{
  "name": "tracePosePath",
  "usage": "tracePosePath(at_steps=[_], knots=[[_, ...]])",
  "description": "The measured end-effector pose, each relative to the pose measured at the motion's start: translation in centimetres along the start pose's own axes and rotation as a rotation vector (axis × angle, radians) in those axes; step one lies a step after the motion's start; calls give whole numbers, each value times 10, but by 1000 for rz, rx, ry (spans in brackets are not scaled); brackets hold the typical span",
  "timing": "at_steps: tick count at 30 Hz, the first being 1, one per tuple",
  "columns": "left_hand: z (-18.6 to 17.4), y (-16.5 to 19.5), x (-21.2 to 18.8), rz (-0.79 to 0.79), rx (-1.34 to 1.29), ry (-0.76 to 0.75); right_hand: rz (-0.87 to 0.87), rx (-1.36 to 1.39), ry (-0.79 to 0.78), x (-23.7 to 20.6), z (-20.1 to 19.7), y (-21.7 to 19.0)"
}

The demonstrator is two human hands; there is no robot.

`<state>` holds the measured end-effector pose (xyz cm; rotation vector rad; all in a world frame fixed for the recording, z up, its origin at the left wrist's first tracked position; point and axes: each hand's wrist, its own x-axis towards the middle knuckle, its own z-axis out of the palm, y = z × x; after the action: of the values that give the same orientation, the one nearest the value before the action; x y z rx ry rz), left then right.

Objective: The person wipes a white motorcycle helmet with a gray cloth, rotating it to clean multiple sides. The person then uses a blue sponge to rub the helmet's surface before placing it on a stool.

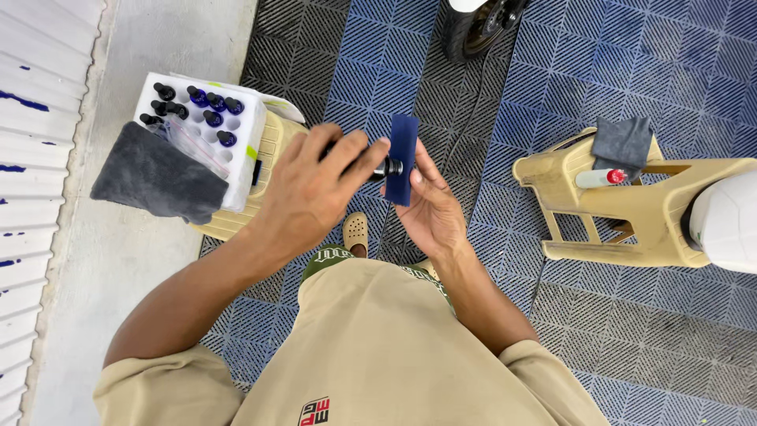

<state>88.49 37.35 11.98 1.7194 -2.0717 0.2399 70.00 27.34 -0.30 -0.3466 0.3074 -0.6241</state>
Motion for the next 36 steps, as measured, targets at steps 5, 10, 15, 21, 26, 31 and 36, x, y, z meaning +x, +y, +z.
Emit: tracePosePath(at_steps=[5, 10, 15, 21, 26, 31, 36], knots=[[0, 2, -8, 30, 35, -1, -3, 0, 41, 6, 5, 2], [-3, -22, -8, -51, 74, 52, 31, -12, -2, 7, 14, 17], [-9, -26, -20, -35, 36, 36, 29, -22, -5, 14, 21, 23], [-9, -34, -34, -44, 14, 35, 52, -65, 28, 21, 29, 33], [-14, -55, -44, -121, 11, 90, 75, -86, -36, 24, 37, 49], [-15, -49, -55, -100, -49, 76, 71, -107, -2, 29, 39, 50], [-10, -60, -65, -299, -182, 141, 129, -164, 32, 26, 37, 59]])
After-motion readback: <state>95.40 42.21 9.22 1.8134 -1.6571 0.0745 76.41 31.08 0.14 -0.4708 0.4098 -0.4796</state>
